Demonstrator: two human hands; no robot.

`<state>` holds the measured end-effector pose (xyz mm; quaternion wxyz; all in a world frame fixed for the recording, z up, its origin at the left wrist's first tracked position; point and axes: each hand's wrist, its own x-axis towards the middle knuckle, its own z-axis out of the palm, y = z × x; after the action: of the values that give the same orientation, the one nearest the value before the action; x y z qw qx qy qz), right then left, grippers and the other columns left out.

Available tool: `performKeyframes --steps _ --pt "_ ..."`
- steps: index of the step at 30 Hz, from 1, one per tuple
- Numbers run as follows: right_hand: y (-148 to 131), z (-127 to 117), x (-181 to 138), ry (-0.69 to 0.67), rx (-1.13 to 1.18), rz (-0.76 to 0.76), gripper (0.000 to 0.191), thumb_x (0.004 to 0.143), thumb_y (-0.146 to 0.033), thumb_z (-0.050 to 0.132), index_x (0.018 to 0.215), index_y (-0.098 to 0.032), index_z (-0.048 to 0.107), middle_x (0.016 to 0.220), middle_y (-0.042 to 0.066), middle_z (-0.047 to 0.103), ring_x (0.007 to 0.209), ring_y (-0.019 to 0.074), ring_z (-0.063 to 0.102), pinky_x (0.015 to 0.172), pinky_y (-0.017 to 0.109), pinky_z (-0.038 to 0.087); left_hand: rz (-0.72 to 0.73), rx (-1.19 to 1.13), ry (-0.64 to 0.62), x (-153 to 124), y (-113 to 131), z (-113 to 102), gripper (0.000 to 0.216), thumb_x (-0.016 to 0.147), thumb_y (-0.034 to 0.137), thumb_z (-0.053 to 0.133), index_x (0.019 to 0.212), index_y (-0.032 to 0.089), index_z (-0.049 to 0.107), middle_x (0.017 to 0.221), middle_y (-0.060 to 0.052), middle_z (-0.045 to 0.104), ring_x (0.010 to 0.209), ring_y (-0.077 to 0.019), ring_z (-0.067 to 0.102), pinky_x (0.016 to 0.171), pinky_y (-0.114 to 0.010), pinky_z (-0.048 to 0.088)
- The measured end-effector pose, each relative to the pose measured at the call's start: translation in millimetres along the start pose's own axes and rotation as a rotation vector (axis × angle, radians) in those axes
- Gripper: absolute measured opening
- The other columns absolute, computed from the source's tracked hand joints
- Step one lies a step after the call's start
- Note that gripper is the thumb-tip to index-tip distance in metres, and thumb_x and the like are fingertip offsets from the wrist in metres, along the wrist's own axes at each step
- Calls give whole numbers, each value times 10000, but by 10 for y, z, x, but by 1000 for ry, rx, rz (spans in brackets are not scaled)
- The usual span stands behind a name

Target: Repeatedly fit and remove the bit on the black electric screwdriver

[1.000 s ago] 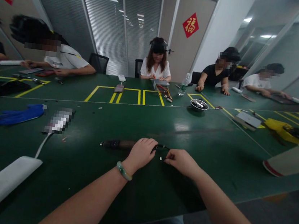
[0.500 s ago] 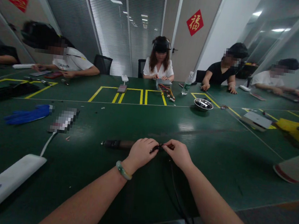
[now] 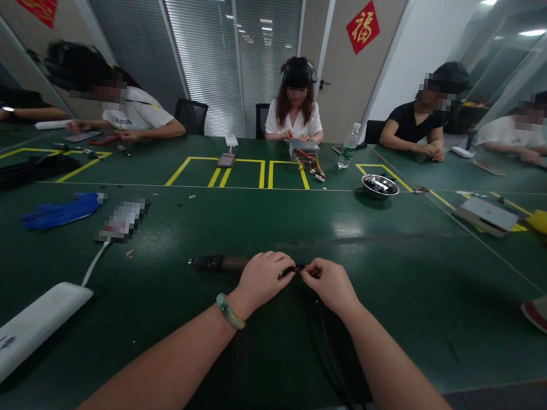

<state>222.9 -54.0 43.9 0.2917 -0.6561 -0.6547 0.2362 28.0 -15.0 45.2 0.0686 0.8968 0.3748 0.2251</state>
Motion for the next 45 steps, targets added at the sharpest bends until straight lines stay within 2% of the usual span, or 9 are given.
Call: performKeyframes --steps 6,15,20,29,32,36,39,42,45 --pt "-27 29 -4 -18 10 -4 150 803 -340 611 768 -219 692 730 -6 696 649 136 617 589 239 415 7 -7 4 7 -9 19 158 913 313 558 1038 265 643 1065 -3 656 971 -188 593 833 -344 448" --pt "-114 172 -42 134 -131 25 140 807 -316 593 723 -220 649 717 5 681 646 141 602 593 248 389 -9 6 -6 14 -6 64 119 897 266 582 1006 258 630 1033 -5 650 941 -192 592 819 -341 447" --pt "-59 140 2 57 -54 57 145 823 -328 585 756 -217 651 715 -8 683 610 131 605 566 239 405 -23 10 -14 29 9 50 110 907 292 570 984 250 636 996 -10 652 920 -191 598 795 -329 448" --pt "8 84 62 -17 -297 -155 92 869 -218 561 843 -225 649 873 13 685 840 169 625 757 263 440 10 2 13 12 -4 91 162 914 266 563 1053 283 645 1053 -5 632 967 -190 591 857 -345 445" --pt "-10 121 38 11 -337 -150 120 883 -200 535 935 -221 641 923 30 686 874 192 622 795 291 443 -8 13 14 5 4 100 145 909 253 568 1026 279 648 1030 -3 628 940 -190 592 835 -347 448" --pt "-32 144 64 0 -481 -172 300 921 -211 482 1203 -198 584 1063 73 676 949 212 627 837 314 453 -6 20 12 5 1 105 128 901 230 572 997 267 649 1005 -3 629 915 -186 595 805 -340 452" --pt "-53 144 107 -54 -563 -215 318 941 -191 443 1215 -200 604 1079 82 666 957 206 625 887 313 437 -5 26 11 4 -7 115 118 895 226 579 989 254 646 1016 -9 633 929 -191 602 819 -346 459" --pt "-70 158 125 -84 -605 -217 303 947 -155 412 1140 -198 641 1012 81 660 915 199 619 892 316 428 -8 9 15 -5 -11 120 166 909 230 558 1059 259 622 1063 -15 645 986 -202 612 872 -367 470" --pt "-77 190 142 -93 -638 -192 275 956 -176 409 1080 -178 654 1002 89 648 927 199 612 911 317 416 -10 -20 53 -25 -14 94 378 905 262 572 1278 261 511 1241 -45 610 1180 -237 553 987 -414 448"
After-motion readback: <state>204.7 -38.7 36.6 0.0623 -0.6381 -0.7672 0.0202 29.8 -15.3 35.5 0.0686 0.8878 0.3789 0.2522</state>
